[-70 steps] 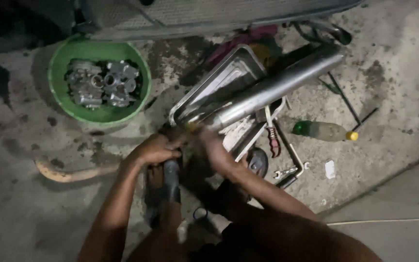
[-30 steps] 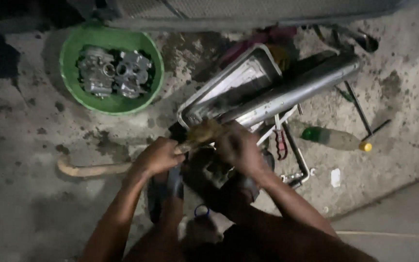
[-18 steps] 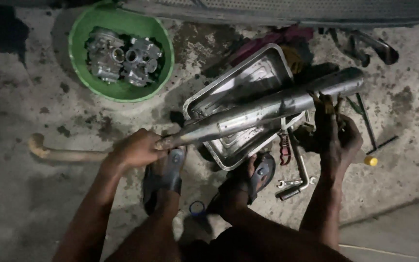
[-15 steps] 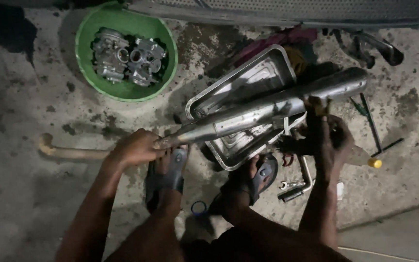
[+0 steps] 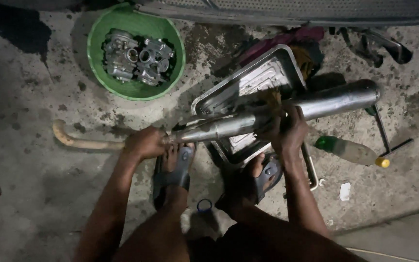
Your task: Cleaning a motorcycle exhaust pipe using a wire brush and a cloth to remove grime and rust.
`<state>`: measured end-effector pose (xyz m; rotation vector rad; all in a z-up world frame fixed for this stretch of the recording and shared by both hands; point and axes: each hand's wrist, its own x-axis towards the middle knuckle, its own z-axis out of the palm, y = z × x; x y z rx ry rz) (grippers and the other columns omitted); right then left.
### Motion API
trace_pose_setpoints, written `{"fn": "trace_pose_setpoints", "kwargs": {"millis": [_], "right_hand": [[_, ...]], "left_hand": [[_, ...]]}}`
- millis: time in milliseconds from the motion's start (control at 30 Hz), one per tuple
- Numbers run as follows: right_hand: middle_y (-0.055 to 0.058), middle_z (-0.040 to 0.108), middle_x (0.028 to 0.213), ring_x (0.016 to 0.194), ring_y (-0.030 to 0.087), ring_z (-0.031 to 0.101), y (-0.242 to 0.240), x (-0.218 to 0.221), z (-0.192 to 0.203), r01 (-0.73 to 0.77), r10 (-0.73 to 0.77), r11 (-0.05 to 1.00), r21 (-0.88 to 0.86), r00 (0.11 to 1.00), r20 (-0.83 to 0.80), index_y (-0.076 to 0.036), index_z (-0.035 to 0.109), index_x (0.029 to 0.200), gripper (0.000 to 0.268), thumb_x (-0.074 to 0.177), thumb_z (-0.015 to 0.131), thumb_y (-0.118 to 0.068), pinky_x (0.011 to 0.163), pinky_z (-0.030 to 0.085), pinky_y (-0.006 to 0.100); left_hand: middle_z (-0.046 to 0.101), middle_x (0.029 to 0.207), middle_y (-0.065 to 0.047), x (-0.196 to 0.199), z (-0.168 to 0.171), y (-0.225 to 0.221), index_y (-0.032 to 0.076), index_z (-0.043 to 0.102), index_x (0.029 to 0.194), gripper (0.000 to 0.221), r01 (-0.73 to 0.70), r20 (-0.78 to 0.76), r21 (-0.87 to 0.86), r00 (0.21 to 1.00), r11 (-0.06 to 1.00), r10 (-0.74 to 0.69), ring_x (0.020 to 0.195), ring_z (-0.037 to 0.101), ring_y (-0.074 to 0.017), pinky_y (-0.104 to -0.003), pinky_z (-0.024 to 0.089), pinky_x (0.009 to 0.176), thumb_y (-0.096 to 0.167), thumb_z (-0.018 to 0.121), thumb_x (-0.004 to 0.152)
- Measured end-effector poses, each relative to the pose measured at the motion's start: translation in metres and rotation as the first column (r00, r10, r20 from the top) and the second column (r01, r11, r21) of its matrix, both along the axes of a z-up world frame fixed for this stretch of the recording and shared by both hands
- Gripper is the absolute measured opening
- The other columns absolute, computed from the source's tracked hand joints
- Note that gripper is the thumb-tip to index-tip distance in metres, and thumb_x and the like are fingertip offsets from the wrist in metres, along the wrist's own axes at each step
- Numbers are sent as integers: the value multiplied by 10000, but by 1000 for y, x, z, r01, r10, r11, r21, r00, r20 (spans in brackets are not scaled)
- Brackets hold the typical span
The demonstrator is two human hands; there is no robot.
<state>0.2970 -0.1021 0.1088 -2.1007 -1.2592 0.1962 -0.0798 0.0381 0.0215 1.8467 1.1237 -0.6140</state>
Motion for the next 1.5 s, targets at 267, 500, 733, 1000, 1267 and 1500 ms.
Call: {"fn": "trace_pose_setpoints", "kwargs": {"millis": [267, 500, 733, 1000, 1267, 1500], "right_hand": [[224, 567, 993, 875, 578, 613, -15, -41, -9, -131, 131, 990, -43, 991, -2, -23, 610, 1071, 234, 847, 660, -72, 725, 526, 617], [198, 567, 1210, 906, 578, 640, -18, -41, -22, -148, 147, 971, -190, 989, -18, -129, 666, 1294, 378, 928, 704, -214, 788, 558, 639], [209, 617, 1022, 1001, 447, 674, -34, -19, 12, -13, 30, 990, 138, 992, -120, -10, 669, 1071, 92, 1053, 604, -73, 878, 523, 468], [111, 555, 1025, 900, 184, 475, -55, 44, 34, 210, -183, 968, 135, 965, -188, 19, 519, 1160, 99, 1069, 480, 29, 855, 442, 310], [169, 637, 796, 662, 407, 674, -2, -73, -43, -123, 136, 987, -106, 982, 134, -46, 612, 991, 259, 852, 753, -214, 647, 533, 479], [366, 680, 1023, 833, 608, 660, 3, -32, -47, -266, 297, 864, -427, 955, 5, 98, 559, 1260, 421, 842, 608, 73, 750, 557, 672]], "left_hand": [[715, 834, -171, 16, 43, 7, 19, 757, 953, 227, 62, 1, 29, 998, 998, -62, 767, 706, -376, -524, 544, 690, 206, 659, 869], [742, 862, -154, 15, 30, -13, 45, 768, 852, 244, 283, -119, 266, 958, 921, -260, 917, 729, -320, -472, 565, 838, 226, 679, 714], [775, 844, -91, 42, 26, -8, 134, 799, 863, 272, 159, -245, 259, 965, 953, -94, 928, 757, -281, -457, 574, 829, 370, 668, 893], [738, 898, -185, 30, 13, 5, 40, 775, 908, 462, 122, -118, 303, 989, 945, -90, 761, 709, -394, -509, 576, 654, 450, 735, 699], [564, 501, -126, 31, 26, 15, 11, 670, 569, 465, 19, 4, 127, 1000, 992, -20, 469, 585, -269, -411, 490, 470, 432, 684, 767], [418, 454, -6, 53, 64, 11, 116, 510, 481, 370, -71, 44, 51, 997, 996, 69, 417, 392, -189, -385, 343, 413, 338, 682, 721]]}}
